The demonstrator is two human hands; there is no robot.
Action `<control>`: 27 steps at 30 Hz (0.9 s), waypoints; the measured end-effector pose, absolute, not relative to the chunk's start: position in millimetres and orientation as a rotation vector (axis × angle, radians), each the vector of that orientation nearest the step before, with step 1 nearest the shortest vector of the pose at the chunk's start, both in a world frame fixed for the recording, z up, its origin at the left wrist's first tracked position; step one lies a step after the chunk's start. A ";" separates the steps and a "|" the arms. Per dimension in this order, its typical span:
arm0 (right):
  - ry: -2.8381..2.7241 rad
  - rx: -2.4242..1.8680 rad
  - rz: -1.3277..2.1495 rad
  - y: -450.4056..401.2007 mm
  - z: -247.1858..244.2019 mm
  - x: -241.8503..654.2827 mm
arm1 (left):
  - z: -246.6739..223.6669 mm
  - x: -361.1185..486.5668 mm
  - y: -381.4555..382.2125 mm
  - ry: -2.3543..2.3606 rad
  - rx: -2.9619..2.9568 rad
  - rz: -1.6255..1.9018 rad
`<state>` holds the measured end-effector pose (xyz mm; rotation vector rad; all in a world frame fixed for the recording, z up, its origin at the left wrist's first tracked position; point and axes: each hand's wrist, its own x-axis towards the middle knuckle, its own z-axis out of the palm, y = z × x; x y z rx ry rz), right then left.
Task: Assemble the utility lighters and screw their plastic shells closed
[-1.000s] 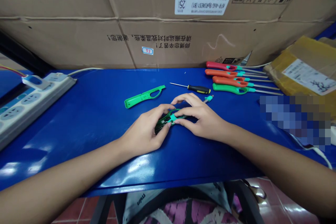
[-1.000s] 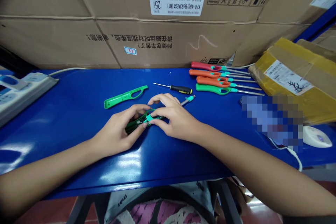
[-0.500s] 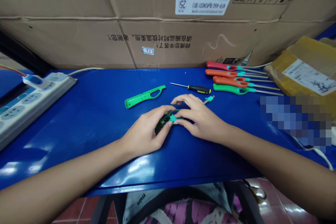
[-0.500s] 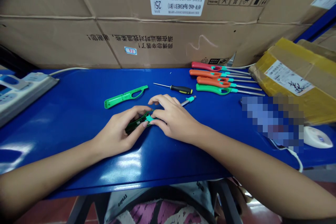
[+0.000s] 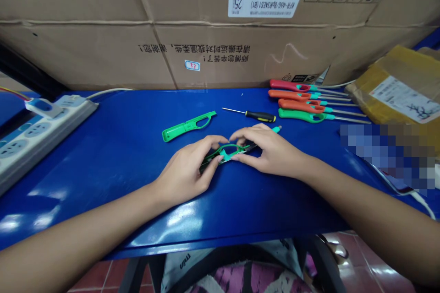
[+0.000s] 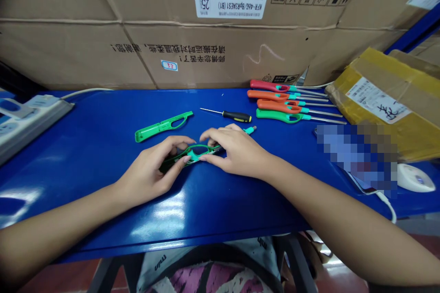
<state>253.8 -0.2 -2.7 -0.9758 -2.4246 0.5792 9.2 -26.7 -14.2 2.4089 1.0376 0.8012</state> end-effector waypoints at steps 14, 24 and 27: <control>-2.613 -0.962 0.621 3.7 10.2 270.6 | -9.1 5.1 -13.8 0.883 2.559 0.655; -2.584 -0.988 0.903 10.1 26.5 282.5 | -8.3 0.4 -11.0 0.811 2.583 0.689; -2.606 -0.940 0.899 11.1 21.7 279.9 | -10.6 0.1 -11.8 0.702 2.658 0.588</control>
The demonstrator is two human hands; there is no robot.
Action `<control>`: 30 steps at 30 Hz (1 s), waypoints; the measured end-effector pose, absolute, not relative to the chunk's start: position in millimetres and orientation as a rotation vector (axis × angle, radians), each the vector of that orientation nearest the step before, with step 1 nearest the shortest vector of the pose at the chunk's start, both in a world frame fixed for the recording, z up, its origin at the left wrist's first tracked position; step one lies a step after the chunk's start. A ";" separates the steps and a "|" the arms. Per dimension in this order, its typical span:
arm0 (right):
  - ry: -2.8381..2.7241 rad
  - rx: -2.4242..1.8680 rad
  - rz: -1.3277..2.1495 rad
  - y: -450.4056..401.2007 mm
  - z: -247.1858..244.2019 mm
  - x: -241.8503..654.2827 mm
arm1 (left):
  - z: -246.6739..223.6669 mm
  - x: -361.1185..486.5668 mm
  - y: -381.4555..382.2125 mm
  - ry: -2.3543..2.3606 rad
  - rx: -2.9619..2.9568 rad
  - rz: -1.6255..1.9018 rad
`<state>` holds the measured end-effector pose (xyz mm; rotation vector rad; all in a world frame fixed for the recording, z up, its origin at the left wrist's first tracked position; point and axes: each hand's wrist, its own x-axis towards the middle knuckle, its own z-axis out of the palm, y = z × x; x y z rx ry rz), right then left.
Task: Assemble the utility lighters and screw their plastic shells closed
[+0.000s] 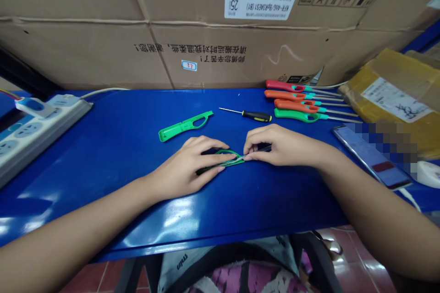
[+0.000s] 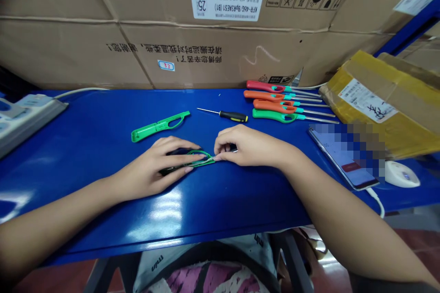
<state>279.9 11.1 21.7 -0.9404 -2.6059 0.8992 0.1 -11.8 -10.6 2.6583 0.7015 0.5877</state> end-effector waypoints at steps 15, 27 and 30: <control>-2.660 -1.070 0.705 1.4 20.4 273.1 | -11.3 -1.8 -7.0 0.595 2.873 0.477; -2.183 -1.458 1.068 9.5 5.9 256.8 | -7.2 -3.3 -5.7 0.601 2.832 0.482; -2.159 -1.482 1.089 12.1 8.8 264.0 | -7.6 -9.1 -0.7 0.701 2.651 0.691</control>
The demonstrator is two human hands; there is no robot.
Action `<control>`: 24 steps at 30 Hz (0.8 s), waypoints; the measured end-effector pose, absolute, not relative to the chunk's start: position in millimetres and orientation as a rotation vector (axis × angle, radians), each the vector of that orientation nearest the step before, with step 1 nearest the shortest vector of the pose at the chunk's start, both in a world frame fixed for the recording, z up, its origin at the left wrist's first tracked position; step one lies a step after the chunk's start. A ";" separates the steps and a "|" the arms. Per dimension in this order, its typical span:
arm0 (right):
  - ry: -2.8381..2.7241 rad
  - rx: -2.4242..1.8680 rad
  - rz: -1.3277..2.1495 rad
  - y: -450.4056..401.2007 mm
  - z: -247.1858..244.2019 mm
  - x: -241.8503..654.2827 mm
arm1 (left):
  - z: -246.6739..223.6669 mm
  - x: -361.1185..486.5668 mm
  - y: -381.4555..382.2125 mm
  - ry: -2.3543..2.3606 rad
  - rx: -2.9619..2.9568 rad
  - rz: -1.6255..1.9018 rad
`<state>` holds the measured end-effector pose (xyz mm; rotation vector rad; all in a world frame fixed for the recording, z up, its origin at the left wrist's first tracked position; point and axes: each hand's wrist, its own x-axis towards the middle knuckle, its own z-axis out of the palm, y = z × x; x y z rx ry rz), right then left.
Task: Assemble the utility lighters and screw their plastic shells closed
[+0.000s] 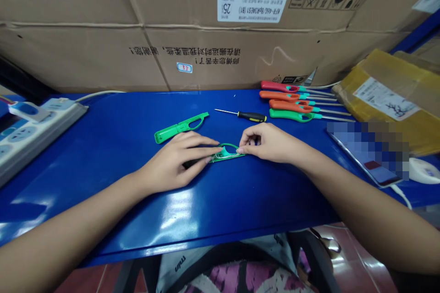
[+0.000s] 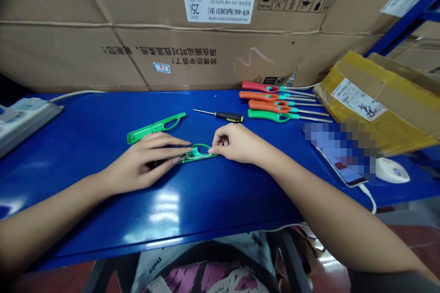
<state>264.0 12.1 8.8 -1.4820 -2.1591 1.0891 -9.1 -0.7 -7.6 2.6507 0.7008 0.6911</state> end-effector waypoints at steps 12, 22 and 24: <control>-2.188 -1.496 1.062 11.6 7.3 265.9 | -12.2 -13.7 12.5 0.918 2.453 0.757; -2.190 -1.419 1.023 8.4 2.9 266.3 | -11.4 -14.5 10.5 0.932 2.529 0.721; -2.163 -1.373 0.984 8.5 0.4 264.2 | -11.3 -14.7 9.6 0.950 2.527 0.712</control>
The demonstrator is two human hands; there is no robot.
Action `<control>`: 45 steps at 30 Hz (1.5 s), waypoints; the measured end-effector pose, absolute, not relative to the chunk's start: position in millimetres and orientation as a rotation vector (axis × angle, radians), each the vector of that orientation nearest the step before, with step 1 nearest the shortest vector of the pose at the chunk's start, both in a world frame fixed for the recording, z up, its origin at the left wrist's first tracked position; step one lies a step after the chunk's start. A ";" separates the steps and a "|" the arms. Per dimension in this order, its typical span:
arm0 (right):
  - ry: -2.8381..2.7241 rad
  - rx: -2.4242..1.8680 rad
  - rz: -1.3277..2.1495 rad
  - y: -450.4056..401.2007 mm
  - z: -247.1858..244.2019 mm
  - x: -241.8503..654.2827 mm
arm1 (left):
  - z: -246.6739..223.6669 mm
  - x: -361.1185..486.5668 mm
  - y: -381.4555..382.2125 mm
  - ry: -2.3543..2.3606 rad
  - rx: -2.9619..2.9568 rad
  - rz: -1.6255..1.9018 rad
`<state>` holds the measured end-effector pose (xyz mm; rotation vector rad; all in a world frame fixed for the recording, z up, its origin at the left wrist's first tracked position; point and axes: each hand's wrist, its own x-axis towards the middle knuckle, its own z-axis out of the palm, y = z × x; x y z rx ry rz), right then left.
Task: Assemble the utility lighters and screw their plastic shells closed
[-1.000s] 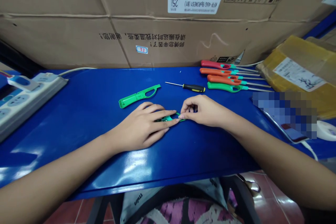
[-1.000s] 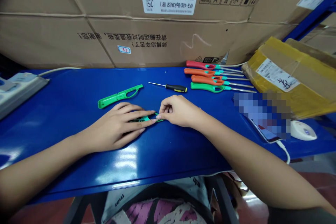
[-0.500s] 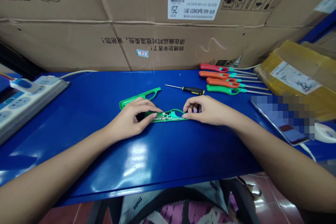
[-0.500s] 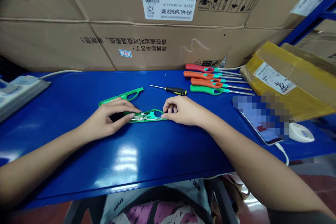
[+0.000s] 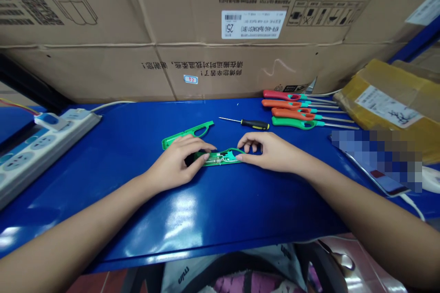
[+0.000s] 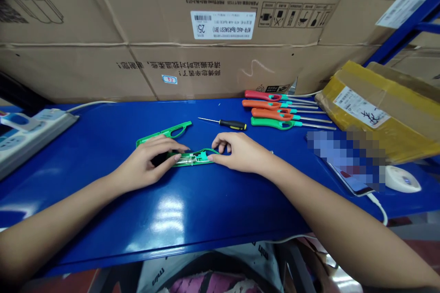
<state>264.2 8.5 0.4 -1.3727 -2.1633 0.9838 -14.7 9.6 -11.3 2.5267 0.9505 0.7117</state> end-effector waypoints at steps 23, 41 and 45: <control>-1.960 -1.264 0.689 10.5 6.5 260.8 | -7.3 -63.0 52.0 1.497 2.622 0.507; -2.561 -0.810 0.218 2.8 15.7 267.5 | 13.9 -12.2 -2.6 1.009 2.259 0.843; -2.628 -0.866 0.215 10.7 13.5 274.1 | 7.4 -21.7 5.4 0.893 2.517 0.803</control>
